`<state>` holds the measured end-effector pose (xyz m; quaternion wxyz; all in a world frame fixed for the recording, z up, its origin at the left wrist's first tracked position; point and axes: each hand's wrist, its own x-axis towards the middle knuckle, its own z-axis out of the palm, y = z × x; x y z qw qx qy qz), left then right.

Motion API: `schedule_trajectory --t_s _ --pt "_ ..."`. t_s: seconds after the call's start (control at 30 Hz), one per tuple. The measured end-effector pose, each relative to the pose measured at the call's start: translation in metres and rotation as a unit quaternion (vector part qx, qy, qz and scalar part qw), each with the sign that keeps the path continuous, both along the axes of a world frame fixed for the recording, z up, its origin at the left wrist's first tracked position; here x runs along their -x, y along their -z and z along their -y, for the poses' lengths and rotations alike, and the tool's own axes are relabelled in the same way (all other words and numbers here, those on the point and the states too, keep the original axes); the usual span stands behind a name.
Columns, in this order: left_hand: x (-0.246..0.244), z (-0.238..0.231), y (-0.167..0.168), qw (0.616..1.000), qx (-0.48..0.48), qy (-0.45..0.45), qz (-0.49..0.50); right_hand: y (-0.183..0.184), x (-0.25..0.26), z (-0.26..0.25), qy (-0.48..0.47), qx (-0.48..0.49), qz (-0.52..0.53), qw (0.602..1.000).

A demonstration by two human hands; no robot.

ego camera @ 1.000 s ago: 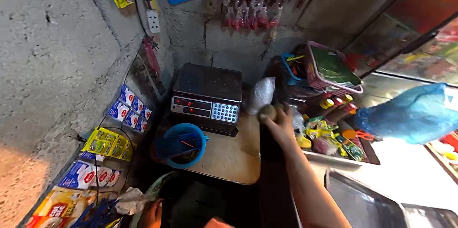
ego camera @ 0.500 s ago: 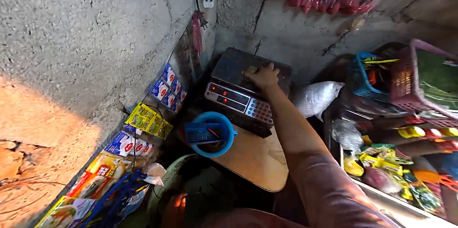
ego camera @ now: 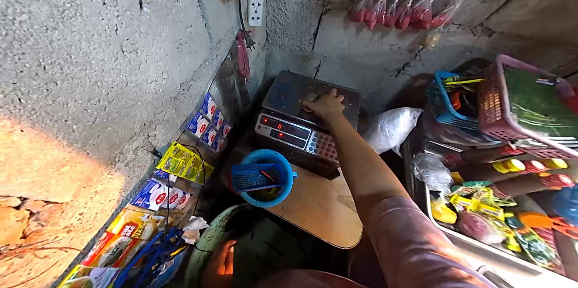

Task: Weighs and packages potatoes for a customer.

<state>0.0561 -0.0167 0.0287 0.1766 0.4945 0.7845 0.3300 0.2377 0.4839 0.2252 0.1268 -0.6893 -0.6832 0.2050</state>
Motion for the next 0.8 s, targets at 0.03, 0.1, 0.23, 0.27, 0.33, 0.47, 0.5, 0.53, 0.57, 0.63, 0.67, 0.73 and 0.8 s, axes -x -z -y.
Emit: schedule_trajectory --t_s 0.03,0.1,0.23,0.27,0.33,0.47,0.5,0.53,0.57,0.63,0.67,0.73,0.8 --pt "-0.001 0.002 0.001 1.000 -0.004 -0.005 0.001 0.000 0.000 -0.001 -0.015 0.000 0.015 1.000" --pt "-0.004 0.005 0.000 1.000 -0.005 -0.006 0.007 -0.002 -0.001 -0.002 -0.041 0.009 0.054 0.998" --pt "-0.009 0.008 -0.003 1.000 0.000 0.006 0.013 -0.002 -0.007 -0.001 -0.056 0.009 0.069 0.996" --pt "-0.010 0.010 -0.003 1.000 0.004 0.006 0.018 0.000 -0.008 -0.001 -0.060 0.005 0.069 0.996" --pt "-0.011 0.012 -0.002 1.000 0.009 0.005 0.030 0.002 -0.011 0.000 -0.065 0.000 0.066 0.996" --pt "-0.008 0.013 0.002 1.000 0.009 0.017 0.022 0.003 -0.021 0.004 -0.053 -0.027 0.029 0.998" --pt "-0.007 0.014 0.002 1.000 0.009 0.020 0.017 0.004 -0.024 0.005 -0.049 -0.030 0.010 0.998" --pt "-0.007 0.014 0.003 1.000 0.010 0.022 0.014 0.004 -0.027 0.005 -0.045 -0.032 -0.011 0.998" --pt "-0.006 0.013 0.003 1.000 0.010 0.024 0.010 0.006 -0.029 0.004 -0.043 -0.037 -0.026 0.998" --pt "-0.007 0.013 0.003 1.000 0.007 0.023 0.003 0.010 -0.035 0.002 -0.042 -0.053 -0.054 0.996" --pt "-0.008 0.013 0.002 1.000 0.005 0.023 0.001 0.012 -0.038 0.001 -0.041 -0.059 -0.067 0.995" --pt "-0.009 0.012 0.000 1.000 0.007 0.025 0.003 0.014 -0.043 0.002 -0.041 -0.065 -0.085 0.993" --pt "-0.010 0.010 -0.006 0.999 0.014 0.032 0.012 0.016 -0.050 0.005 -0.049 -0.079 -0.098 0.991"
